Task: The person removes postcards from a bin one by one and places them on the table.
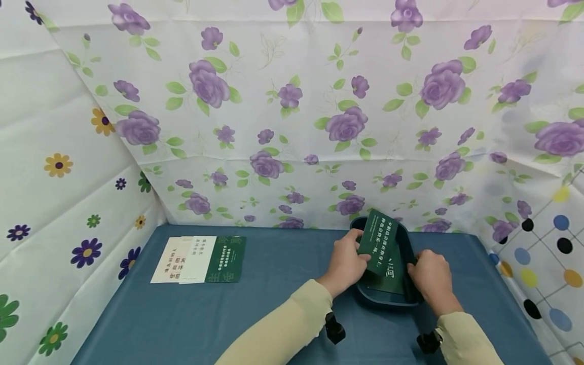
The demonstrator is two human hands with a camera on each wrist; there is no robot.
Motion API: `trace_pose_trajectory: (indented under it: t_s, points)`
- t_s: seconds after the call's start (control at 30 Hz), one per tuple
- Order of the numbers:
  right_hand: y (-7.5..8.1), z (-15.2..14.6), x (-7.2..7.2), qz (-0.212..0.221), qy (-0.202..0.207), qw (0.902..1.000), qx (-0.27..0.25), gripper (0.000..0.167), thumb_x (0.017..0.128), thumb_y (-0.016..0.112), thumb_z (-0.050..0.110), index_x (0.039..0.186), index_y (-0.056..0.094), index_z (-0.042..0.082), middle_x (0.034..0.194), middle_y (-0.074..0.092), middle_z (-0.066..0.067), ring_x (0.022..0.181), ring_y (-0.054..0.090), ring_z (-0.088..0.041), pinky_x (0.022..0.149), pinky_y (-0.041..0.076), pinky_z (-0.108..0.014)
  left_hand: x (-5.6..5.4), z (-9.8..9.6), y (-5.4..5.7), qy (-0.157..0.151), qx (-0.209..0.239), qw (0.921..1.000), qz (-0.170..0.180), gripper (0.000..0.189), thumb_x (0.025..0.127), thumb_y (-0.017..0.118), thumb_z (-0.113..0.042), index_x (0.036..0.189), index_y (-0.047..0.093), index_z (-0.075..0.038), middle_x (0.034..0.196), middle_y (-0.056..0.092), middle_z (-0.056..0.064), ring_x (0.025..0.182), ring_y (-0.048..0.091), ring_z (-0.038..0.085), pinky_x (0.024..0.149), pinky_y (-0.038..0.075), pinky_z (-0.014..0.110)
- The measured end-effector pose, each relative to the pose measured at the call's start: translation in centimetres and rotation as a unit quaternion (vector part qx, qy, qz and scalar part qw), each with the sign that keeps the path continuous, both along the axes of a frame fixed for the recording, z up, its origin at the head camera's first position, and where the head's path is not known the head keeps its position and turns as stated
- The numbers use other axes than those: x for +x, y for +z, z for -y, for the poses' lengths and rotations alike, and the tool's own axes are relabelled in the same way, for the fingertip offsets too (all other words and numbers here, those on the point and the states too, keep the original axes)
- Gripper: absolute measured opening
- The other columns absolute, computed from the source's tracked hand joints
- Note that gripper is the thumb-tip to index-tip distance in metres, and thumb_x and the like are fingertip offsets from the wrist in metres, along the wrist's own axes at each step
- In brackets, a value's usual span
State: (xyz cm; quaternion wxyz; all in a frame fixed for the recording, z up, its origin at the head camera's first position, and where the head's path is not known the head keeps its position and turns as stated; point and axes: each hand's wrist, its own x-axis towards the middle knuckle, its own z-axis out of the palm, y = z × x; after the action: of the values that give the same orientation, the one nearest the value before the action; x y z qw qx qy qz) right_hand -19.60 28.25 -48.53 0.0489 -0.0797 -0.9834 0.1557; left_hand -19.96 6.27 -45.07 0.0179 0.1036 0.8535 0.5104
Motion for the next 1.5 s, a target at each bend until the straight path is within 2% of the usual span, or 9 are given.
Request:
trace_pose_trajectory:
  t_s: [0.13, 0.23, 0.43, 0.6, 0.77, 1.0, 1.13, 1.37, 1.5]
  points:
    - [0.0, 0.0, 0.1, -0.002, 0.003, 1.0000, 0.001, 0.018, 0.083, 0.067, 0.017, 0.075, 0.069, 0.000, 0.064, 0.064, -0.014, 0.054, 0.057, -0.023, 0.052, 0.047, -0.043, -0.1, 1.1, 0.1, -0.002, 0.026, 0.9996, -0.013, 0.051, 0.087, 0.065, -0.008, 0.132, 0.047, -0.025, 0.087, 0.062, -0.003, 0.066, 0.061, 0.001, 0.055, 0.048, 0.019]
    - [0.0, 0.1, 0.2, -0.004, 0.001, 1.0000, -0.001, 0.020, 0.084, 0.066, 0.016, 0.069, 0.067, 0.003, 0.059, 0.061, -0.011, 0.052, 0.055, -0.022, 0.050, 0.045, -0.041, -0.2, 2.1, 0.1, 0.002, 0.028, 0.9993, -0.025, 0.050, 0.088, 0.064, -0.008, 0.132, 0.047, -0.025, 0.084, 0.060, -0.005, 0.067, 0.062, 0.002, 0.056, 0.049, 0.019]
    - [0.0, 0.2, 0.1, -0.011, -0.001, 0.9999, -0.006, 0.033, 0.085, 0.065, 0.016, 0.054, 0.055, 0.011, 0.046, 0.045, -0.002, 0.044, 0.045, -0.017, 0.045, 0.032, -0.031, -0.3, 4.3, 0.2, 0.020, 0.019, 0.9987, -0.043, 0.038, 0.094, 0.057, -0.014, 0.129, 0.049, -0.024, 0.087, 0.062, 0.000, 0.058, 0.059, 0.006, 0.052, 0.046, 0.022]
    - [0.0, 0.1, 0.1, -0.013, 0.003, 0.9999, -0.005, 0.028, 0.085, 0.065, 0.016, 0.058, 0.060, 0.009, 0.048, 0.049, -0.003, 0.044, 0.046, -0.017, 0.045, 0.033, -0.031, -0.3, 6.0, 0.3, 0.027, 0.027, 0.9986, -0.036, 0.032, 0.097, 0.050, -0.017, 0.129, 0.049, -0.023, 0.095, 0.065, 0.003, 0.059, 0.059, 0.009, 0.051, 0.045, 0.024]
    - [0.0, 0.0, 0.0, -0.014, 0.002, 0.9999, -0.007, 0.027, 0.085, 0.065, 0.016, 0.059, 0.061, 0.008, 0.049, 0.050, -0.003, 0.046, 0.047, -0.018, 0.045, 0.034, -0.032, -0.1, 7.6, 0.3, 0.041, 0.034, 0.9980, -0.033, 0.030, 0.097, 0.051, -0.016, 0.126, 0.052, -0.022, 0.094, 0.063, 0.004, 0.062, 0.062, 0.012, 0.052, 0.048, 0.024]
    - [-0.1, 0.0, 0.0, -0.017, -0.004, 0.9998, -0.005, 0.034, 0.085, 0.064, 0.017, 0.053, 0.053, 0.011, 0.047, 0.043, -0.001, 0.044, 0.043, -0.017, 0.044, 0.029, -0.030, 0.0, 10.1, 0.1, 0.071, 0.032, 0.9960, -0.044, 0.028, 0.094, 0.056, -0.014, 0.122, 0.056, -0.016, 0.093, 0.063, 0.006, 0.062, 0.063, 0.011, 0.054, 0.051, 0.022]
    - [-0.2, 0.0, 0.0, -0.016, -0.002, 0.9999, -0.006, 0.035, 0.085, 0.064, 0.017, 0.053, 0.052, 0.012, 0.046, 0.041, -0.001, 0.044, 0.042, -0.017, 0.044, 0.029, -0.030, 0.0, 11.7, -0.3, 0.088, 0.050, 0.9942, -0.037, 0.027, 0.093, 0.057, -0.013, 0.121, 0.057, -0.014, 0.092, 0.065, 0.009, 0.064, 0.067, 0.014, 0.054, 0.053, 0.023]
    - [-0.2, 0.0, -0.1, -0.020, 0.000, 0.9998, -0.008, 0.039, 0.085, 0.063, 0.017, 0.051, 0.047, 0.013, 0.046, 0.035, 0.001, 0.043, 0.039, -0.016, 0.044, 0.026, -0.029, 0.2, 14.8, -0.5, 0.138, 0.049, 0.9883, -0.042, 0.025, 0.091, 0.061, -0.012, 0.115, 0.060, -0.015, 0.087, 0.069, 0.007, 0.063, 0.068, 0.015, 0.052, 0.053, 0.024]
    - [-0.1, 0.0, 0.0, -0.020, -0.004, 0.9998, -0.006, 0.039, 0.085, 0.064, 0.016, 0.050, 0.047, 0.013, 0.046, 0.035, 0.001, 0.043, 0.038, -0.016, 0.044, 0.026, -0.029, 0.5, 16.6, -0.4, 0.164, 0.052, 0.9840, -0.045, 0.022, 0.090, 0.061, -0.012, 0.113, 0.061, -0.015, 0.087, 0.069, 0.006, 0.068, 0.069, 0.016, 0.054, 0.054, 0.025]
